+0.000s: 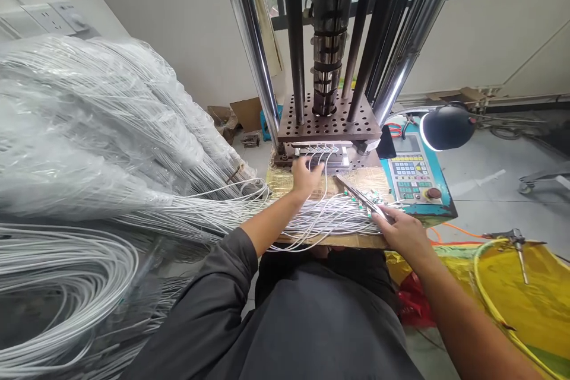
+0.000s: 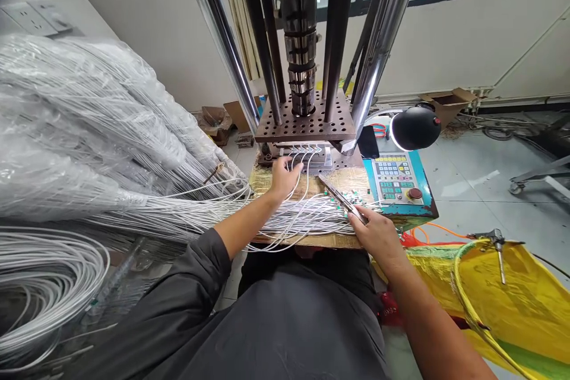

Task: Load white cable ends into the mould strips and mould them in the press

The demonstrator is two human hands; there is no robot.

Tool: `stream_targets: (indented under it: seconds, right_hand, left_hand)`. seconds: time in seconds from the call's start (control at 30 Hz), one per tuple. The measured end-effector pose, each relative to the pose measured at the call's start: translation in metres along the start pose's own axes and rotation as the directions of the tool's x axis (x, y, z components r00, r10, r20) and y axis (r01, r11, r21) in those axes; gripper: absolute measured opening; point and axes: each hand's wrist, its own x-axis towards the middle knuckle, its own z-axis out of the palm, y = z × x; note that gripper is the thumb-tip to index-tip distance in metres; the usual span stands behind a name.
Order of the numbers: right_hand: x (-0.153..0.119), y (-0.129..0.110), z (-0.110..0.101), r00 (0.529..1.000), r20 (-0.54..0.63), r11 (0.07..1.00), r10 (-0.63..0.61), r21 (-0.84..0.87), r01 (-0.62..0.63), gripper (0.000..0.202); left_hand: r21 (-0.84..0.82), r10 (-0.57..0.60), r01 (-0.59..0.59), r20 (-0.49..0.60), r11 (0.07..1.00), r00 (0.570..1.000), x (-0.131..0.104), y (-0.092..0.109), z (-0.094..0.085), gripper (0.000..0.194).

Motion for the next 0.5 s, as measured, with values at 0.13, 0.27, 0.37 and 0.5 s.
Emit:
stream_targets:
  seconds: [0.13,0.27,0.37,0.5]
  right_hand:
    - [0.003,0.014,-0.024,0.985,0.107,0.981,-0.137,-0.121,0.150,0.051]
    - [0.036,0.018,-0.044,0.953,0.131,0.948,-0.274,-0.130,0.290,0.053]
    - [0.093,-0.013,-0.027,0.899,0.138,0.897,-0.415,-0.104,0.430,0.055]
    - [0.186,-0.087,0.029,0.907,0.120,0.897,-0.403,-0.146,0.418,0.055]
  left_hand:
    - [-0.362,-0.464,0.524,0.246,0.771,0.851,0.029,-0.014,0.000,0.032]
    - [-0.377,-0.459,0.662,0.501,0.648,0.734,0.043,-0.017,0.009,0.019]
    - [-0.369,-0.392,0.755,0.684,0.542,0.616,0.050,-0.018,0.014,0.017]
    - [-0.337,-0.336,0.796,0.772,0.503,0.539,0.057,-0.026,0.018,0.020]
